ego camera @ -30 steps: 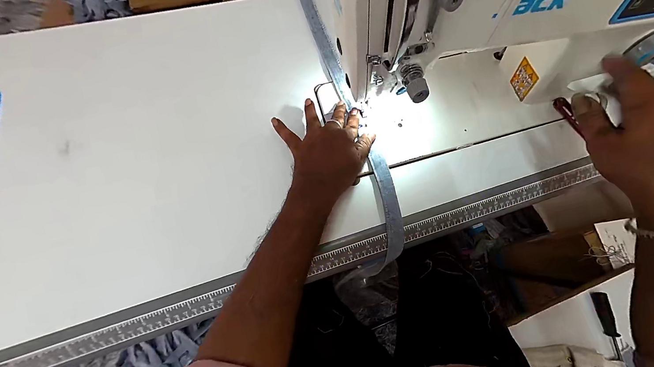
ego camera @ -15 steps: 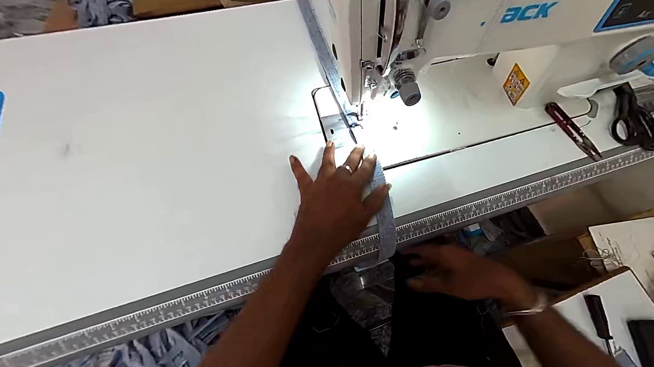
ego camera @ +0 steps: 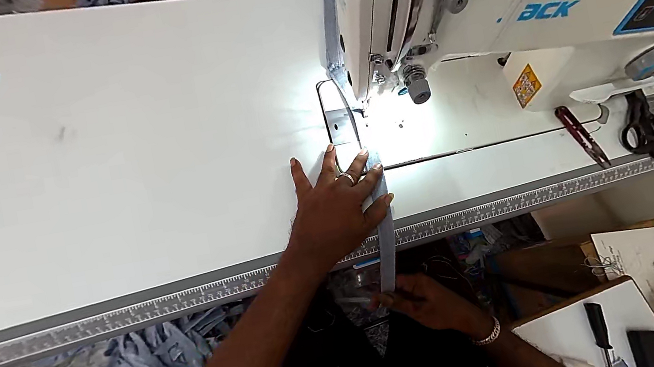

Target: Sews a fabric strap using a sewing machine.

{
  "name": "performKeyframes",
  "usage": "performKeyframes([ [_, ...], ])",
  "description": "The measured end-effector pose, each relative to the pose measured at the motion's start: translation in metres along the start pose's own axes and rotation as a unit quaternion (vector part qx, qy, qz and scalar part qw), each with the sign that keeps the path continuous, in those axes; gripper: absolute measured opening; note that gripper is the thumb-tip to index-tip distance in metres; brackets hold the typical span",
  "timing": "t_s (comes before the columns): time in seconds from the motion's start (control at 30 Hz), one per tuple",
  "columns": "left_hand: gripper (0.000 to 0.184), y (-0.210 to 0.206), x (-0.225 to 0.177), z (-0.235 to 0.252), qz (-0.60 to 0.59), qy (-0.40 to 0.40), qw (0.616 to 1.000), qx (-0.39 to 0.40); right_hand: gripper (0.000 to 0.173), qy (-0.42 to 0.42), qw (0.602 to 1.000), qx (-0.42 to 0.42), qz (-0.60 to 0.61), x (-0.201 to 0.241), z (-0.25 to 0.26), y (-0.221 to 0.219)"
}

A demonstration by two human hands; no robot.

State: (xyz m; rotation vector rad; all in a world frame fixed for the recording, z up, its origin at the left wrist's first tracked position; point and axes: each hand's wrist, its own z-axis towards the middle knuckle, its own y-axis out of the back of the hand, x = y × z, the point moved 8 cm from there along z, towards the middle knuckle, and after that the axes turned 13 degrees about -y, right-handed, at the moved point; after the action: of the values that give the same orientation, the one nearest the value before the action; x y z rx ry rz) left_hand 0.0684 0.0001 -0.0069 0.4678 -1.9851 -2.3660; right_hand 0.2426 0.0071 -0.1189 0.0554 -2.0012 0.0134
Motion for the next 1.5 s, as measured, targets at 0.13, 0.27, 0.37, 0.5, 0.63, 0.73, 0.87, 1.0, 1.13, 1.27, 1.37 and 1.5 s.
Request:
performKeyframes([
  [0.13,0.061,0.000,0.000,0.000,-0.001,-0.005,1.000,0.001,0.028,0.006,1.000,-0.002,-0.001,0.002,0.000,0.004],
  [0.27,0.061,0.001,-0.001,0.000,0.000,-0.009,1.000,-0.006,0.027,0.007,1.000,-0.008,-0.006,-0.001,-0.001,0.004],
  [0.37,0.062,0.001,-0.001,0.000,-0.006,-0.010,1.000,-0.004,0.028,0.007,1.000,-0.010,-0.006,-0.003,0.000,0.004],
  [0.5,0.064,0.000,-0.001,0.000,-0.005,-0.010,1.000,-0.002,0.027,-0.003,1.000,-0.014,-0.017,-0.003,0.000,0.003],
  [0.63,0.065,0.000,-0.001,0.000,-0.004,-0.010,1.000,0.002,0.030,-0.005,1.000,-0.023,-0.019,0.001,-0.002,0.005],
  [0.73,0.066,-0.001,-0.002,0.001,0.000,-0.008,1.000,0.009,0.029,0.009,0.999,-0.036,-0.015,0.004,-0.003,0.008],
  [0.87,0.068,-0.001,-0.002,0.001,0.004,-0.008,1.000,0.020,0.026,0.015,0.998,-0.049,-0.025,0.004,-0.004,0.007],
  [1.0,0.066,0.000,-0.002,0.000,0.008,-0.009,1.000,0.011,0.023,0.015,0.999,-0.051,0.011,0.009,-0.008,0.006],
  [1.13,0.062,0.000,-0.003,0.000,0.003,-0.011,1.000,0.007,0.026,0.026,0.997,-0.058,0.037,0.008,-0.011,0.010],
  [1.27,0.060,0.000,-0.003,0.002,-0.003,-0.012,1.000,0.007,0.027,-0.009,0.995,-0.076,0.061,0.001,-0.012,0.014],
  [1.37,0.063,0.000,-0.003,0.002,-0.002,-0.006,1.000,0.013,0.028,-0.048,0.996,-0.060,0.054,-0.004,-0.011,0.014],
  [1.5,0.064,0.004,0.001,0.006,-0.004,0.015,1.000,-0.001,0.029,-0.071,0.995,-0.065,0.038,-0.009,-0.014,0.015],
])
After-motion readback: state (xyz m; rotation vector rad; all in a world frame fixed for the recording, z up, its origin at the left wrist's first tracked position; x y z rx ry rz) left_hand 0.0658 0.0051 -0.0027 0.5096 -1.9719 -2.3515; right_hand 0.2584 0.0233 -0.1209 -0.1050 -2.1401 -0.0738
